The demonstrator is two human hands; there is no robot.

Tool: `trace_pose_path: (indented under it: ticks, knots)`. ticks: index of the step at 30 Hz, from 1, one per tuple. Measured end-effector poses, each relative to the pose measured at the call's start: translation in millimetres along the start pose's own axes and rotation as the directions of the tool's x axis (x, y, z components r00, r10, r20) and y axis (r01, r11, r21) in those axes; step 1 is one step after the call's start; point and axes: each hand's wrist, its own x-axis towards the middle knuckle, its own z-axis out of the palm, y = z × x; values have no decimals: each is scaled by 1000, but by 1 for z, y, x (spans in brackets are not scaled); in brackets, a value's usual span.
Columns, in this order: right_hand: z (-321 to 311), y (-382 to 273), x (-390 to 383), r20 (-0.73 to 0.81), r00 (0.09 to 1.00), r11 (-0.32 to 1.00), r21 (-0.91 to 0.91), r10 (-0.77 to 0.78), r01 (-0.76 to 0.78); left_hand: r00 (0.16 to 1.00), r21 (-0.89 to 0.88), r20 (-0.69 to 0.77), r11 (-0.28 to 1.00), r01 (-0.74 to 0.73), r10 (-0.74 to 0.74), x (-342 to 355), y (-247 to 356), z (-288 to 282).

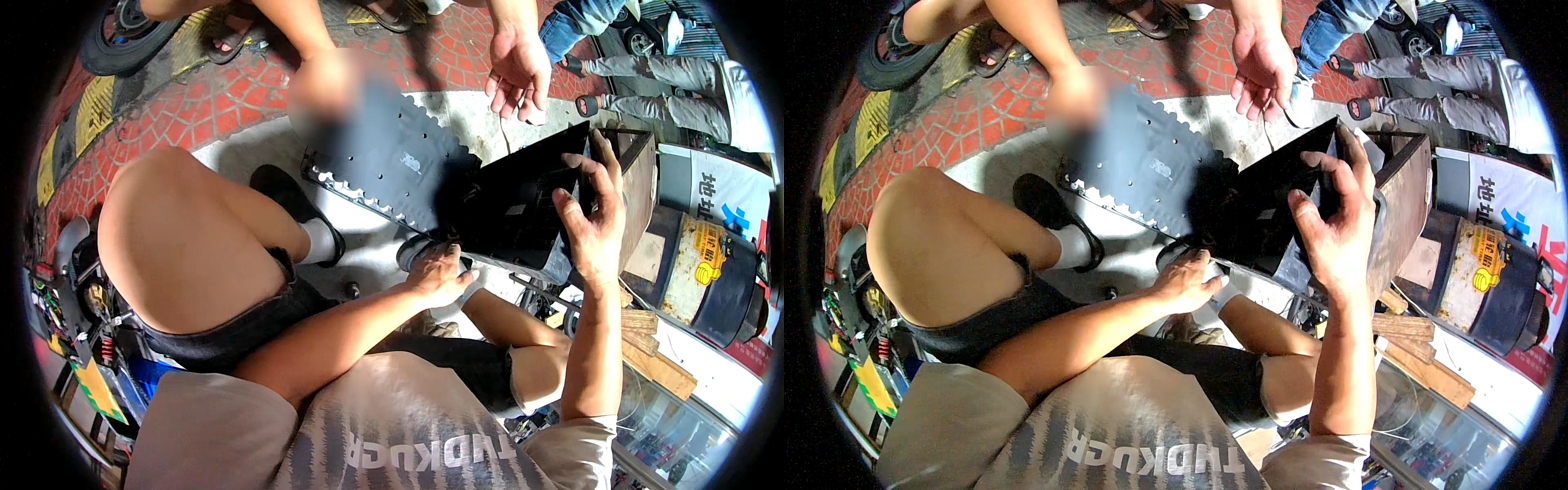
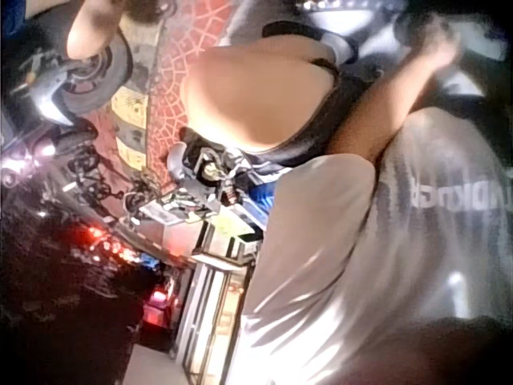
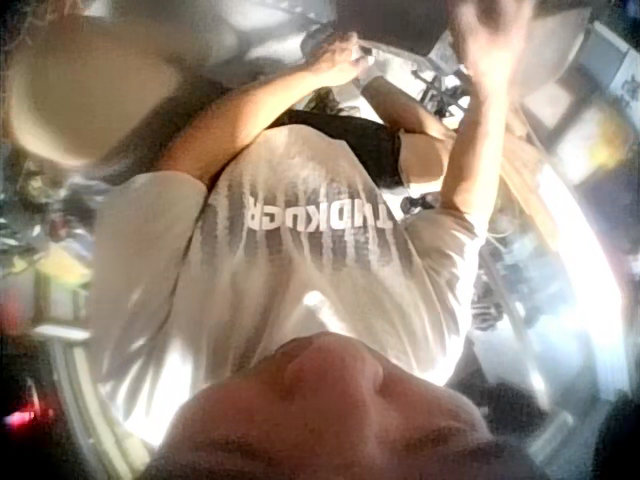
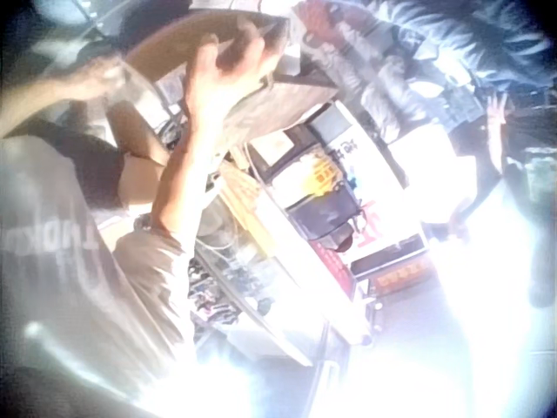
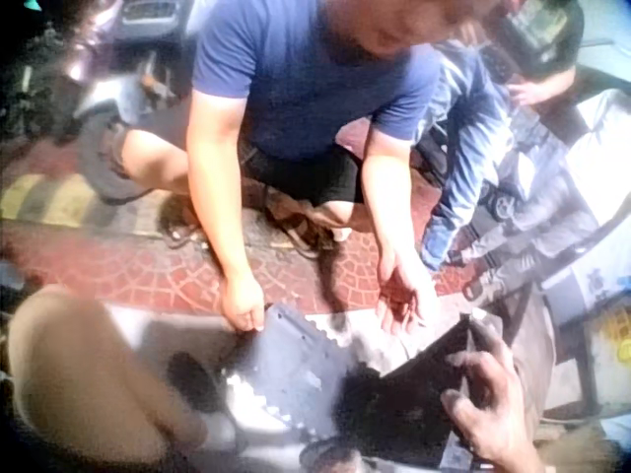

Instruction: The person removes the outer casing of a large battery pack while sitting on a sidewalk. They extract the internal battery array and inspect the wiring and connectors by hand.

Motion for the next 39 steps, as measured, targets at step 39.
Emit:
trace_pose_path:
  ticks: [39]
  knots:
    - [-19,23,-31,-127,989,957,288,82,-42,997,-577,-74,815,-56,15,17,-47,72]
